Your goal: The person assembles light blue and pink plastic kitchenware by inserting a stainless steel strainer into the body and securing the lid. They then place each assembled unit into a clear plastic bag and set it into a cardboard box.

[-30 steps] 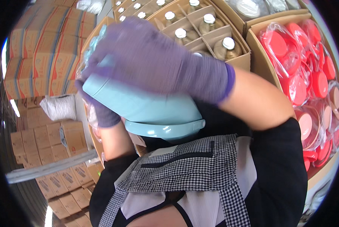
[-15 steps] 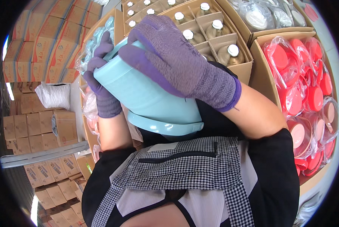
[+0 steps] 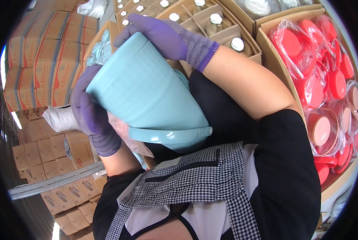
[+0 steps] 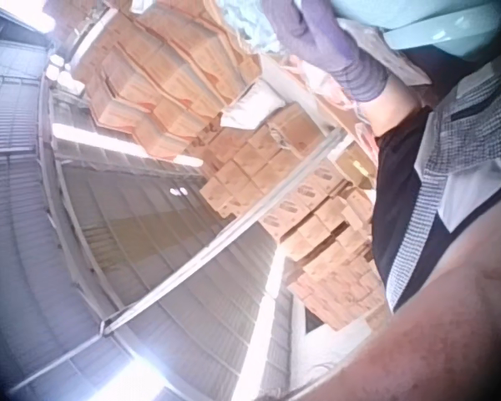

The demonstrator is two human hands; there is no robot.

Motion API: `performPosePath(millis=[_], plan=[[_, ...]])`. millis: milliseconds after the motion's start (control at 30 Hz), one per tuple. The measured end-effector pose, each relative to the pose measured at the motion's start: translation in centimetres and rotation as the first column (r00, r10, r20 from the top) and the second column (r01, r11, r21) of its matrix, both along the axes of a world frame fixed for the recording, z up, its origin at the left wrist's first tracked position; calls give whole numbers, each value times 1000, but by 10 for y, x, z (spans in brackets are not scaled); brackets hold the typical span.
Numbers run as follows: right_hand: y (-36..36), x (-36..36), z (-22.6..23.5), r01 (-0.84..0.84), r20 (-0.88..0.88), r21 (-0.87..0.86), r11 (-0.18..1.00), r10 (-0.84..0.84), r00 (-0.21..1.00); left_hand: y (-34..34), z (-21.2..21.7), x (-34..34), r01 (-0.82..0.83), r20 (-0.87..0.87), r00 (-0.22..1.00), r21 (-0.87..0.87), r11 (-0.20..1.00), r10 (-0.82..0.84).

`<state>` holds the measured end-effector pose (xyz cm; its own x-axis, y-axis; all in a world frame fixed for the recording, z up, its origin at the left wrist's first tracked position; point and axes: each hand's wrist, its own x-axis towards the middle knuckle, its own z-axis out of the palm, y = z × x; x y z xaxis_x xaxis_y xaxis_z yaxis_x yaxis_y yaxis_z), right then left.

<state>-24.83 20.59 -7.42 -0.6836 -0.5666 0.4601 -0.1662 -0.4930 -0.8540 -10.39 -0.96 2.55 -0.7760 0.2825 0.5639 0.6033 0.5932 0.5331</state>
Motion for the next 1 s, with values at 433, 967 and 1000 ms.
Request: performPosePath(millis=[433,967,1000], plan=[[-1,60,60,676,-841,-205,707,-481,248,-1,-50,-22,-69,205,967,783,618,-152],[-12,-21,40,153,-69,311,938,-138,988,45,52,0,-78,120,989,-114,990,91],[1,-7,56,539,-609,227,811,-314,729,26,53,-3,-5,280,960,120,993,-29]])
